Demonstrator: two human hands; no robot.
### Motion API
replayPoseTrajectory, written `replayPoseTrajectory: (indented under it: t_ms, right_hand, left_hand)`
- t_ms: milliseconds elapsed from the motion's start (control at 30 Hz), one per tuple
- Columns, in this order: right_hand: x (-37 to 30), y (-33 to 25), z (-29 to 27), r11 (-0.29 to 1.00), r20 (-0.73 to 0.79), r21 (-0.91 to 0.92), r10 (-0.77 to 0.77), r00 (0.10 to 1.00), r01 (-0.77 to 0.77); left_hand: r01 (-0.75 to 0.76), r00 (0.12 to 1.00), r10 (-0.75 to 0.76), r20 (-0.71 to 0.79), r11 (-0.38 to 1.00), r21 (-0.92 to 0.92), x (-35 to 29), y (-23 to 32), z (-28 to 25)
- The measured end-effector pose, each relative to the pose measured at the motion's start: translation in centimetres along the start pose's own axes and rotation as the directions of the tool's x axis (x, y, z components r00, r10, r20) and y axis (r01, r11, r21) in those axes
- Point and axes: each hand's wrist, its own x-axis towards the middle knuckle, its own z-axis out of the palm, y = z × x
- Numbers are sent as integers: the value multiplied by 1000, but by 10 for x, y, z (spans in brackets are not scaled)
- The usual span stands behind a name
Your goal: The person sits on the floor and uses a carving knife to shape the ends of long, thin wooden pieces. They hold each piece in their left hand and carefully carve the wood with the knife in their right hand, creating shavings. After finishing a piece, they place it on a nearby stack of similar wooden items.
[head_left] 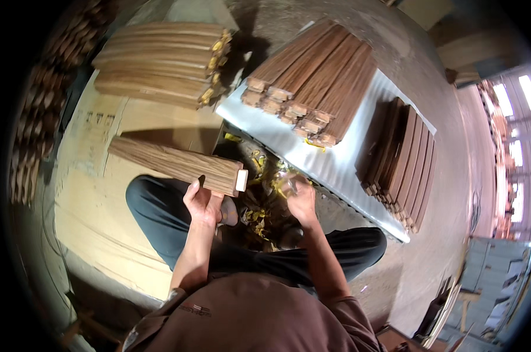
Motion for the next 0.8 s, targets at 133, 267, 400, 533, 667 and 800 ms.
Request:
replayPoseTrajectory:
  t_ms: [133,267,400,533,667,800]
  right_hand:
    - [-5,-1,-27,971,12,-194,143,990,-138]
    - [-15,8,-49,981,-22,-179,71,997,-74]
    - [-23,35,-57,890,77,-415,-172,982,189]
    - [-16,42,-46,654,253,-581,-422,871,485]
    - [-19,-18,-64,735,418,-600,-49,907,316]
    - [-21,-1,-54,726,320,-411,-451,833,552]
  left_hand:
    - [-24,998,36,-48,970,243,11,8,-5]
    - [-125,989,137,-57,976,178,17,22,13]
    - [-161,985,165,-46,984,72,-11,41,80]
    - [-308,951,303,63,903,301,-47,48,112]
    - [-310,950,294,110,827,469,-59,66,110]
    - [-201,942,65,328,895,399,-65,105,123]
